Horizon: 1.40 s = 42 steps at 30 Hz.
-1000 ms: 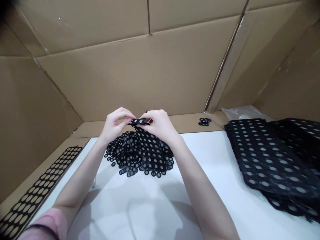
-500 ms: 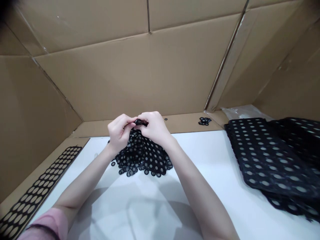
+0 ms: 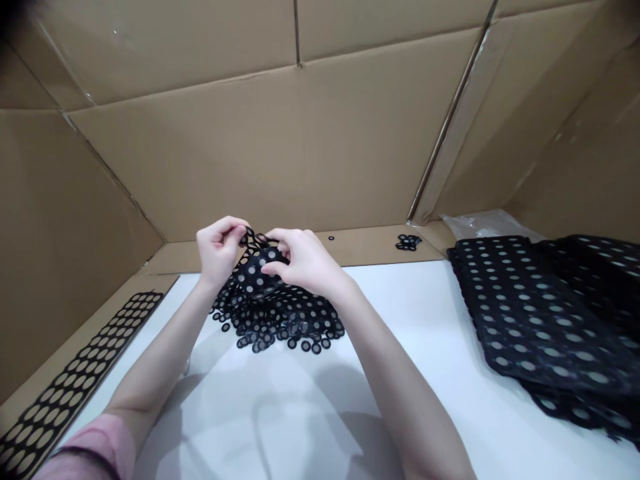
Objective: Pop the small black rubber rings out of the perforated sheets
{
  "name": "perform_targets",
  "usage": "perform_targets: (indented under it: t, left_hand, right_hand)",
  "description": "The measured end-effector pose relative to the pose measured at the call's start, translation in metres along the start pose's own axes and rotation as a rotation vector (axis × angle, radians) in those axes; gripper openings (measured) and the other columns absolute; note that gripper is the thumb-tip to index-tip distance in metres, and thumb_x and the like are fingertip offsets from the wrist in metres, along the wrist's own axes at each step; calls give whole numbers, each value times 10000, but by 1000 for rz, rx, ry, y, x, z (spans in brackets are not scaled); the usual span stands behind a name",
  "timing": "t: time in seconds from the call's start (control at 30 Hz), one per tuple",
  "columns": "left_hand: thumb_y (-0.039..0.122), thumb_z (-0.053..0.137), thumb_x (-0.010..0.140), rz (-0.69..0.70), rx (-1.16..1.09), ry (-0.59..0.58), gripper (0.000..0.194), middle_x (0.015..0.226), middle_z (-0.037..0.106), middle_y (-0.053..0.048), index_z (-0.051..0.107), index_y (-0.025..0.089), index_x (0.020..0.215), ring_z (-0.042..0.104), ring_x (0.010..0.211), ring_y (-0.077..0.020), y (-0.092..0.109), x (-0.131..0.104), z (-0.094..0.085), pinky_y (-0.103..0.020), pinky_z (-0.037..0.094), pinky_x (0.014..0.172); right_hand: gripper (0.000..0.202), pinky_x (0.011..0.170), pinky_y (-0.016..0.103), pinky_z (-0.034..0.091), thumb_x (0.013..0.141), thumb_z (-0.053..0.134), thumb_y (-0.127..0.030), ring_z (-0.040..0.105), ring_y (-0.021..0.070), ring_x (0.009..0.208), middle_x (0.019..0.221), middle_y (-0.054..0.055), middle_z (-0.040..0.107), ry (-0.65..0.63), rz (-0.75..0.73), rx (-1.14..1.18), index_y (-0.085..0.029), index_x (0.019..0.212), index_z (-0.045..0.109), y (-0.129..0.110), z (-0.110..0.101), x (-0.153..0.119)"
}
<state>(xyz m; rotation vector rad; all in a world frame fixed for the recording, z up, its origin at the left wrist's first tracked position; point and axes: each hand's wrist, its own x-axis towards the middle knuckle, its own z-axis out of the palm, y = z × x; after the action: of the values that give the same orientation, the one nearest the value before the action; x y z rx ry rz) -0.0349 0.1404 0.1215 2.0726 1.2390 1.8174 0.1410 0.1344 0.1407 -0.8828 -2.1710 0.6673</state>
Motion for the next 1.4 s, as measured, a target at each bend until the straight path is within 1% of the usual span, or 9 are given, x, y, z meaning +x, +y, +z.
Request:
perform_targets:
  t: [0.2, 0.27, 0.43, 0.5, 0.7, 0.87, 1.07, 1.23, 1.4]
  left_hand:
    - [419, 620, 802, -184, -300, 183, 295, 519, 518, 23, 606, 160, 662, 419, 426, -60, -30, 19, -14, -172, 352, 425]
    - [442, 669, 753, -199, -290, 238, 296, 601, 597, 4, 623, 156, 692, 466, 449, -57, -42, 25, -21, -163, 383, 437]
    - [343, 668, 749, -234, -19, -328, 205, 719, 720, -55, 725, 146, 752, 644, 660, -155, -48, 22, -19, -239, 503, 618]
    - [285, 652, 755, -194, 98, -457, 164, 787, 742, -64, 742, 148, 753, 661, 734, -185, -42, 18, -14, -264, 511, 664]
    - [370, 506, 928, 87, -100, -109, 292, 1036, 694, -86, 699, 196, 1060, 644, 957, -175, -6, 16, -19, -306, 505, 883]
    - [373, 747, 757, 231, -6, -312, 434, 1060, 667, -71, 661, 217, 1154, 628, 944, -179, 15, 10, -14, -288, 519, 839]
    - [217, 707, 792, 178, 22, -239, 149, 838, 683, -24, 719, 188, 938, 620, 765, -136, 13, 3, -4, -249, 502, 726]
    - [125, 684, 764, 134, 48, -178, 73, 700, 648, 5, 724, 184, 778, 581, 653, -115, 14, 0, -1, -231, 466, 631]
    - [162, 697, 771, 158, 25, -263, 48, 723, 658, -9, 740, 179, 783, 591, 681, -121, 13, 3, -4, -241, 472, 665]
  right_hand:
    - [713, 507, 243, 323, 663, 704, -155, 349, 105, 489, 511, -103, 362, -90, -2, 12, -241, 1335, 483, -11, -18, -15]
    - [700, 492, 244, 313, 704, 687, -180, 329, 105, 477, 512, -101, 338, -73, 8, 46, -267, 1359, 457, -14, -25, -19]
    - [455, 512, 249, 339, 771, 645, -225, 418, 104, 510, 597, -60, 475, 108, -10, 76, -271, 1214, 552, -13, -31, -18]
    - [299, 561, 256, 392, 780, 639, -233, 509, 117, 590, 718, -20, 597, 129, -33, 83, -243, 1078, 627, -9, -29, -15]
    - [203, 663, 304, 489, 776, 655, -285, 634, 177, 747, 899, 46, 715, 267, -16, 174, -190, 950, 697, 1, -24, -7]
    - [216, 669, 308, 519, 762, 676, -297, 663, 189, 779, 920, 64, 728, 322, -17, 282, -175, 939, 701, 2, -19, -4]
    - [291, 725, 314, 510, 722, 725, -330, 670, 204, 832, 951, 52, 731, 289, -41, 125, -194, 977, 697, -2, -14, -4]
    - [117, 714, 290, 467, 712, 726, -269, 659, 180, 753, 806, 13, 732, 277, -38, 12, -198, 804, 709, -3, -11, -1]
    - [86, 666, 271, 446, 687, 726, -230, 634, 155, 679, 746, -3, 724, 281, -23, 1, -194, 764, 713, -1, -12, -1]
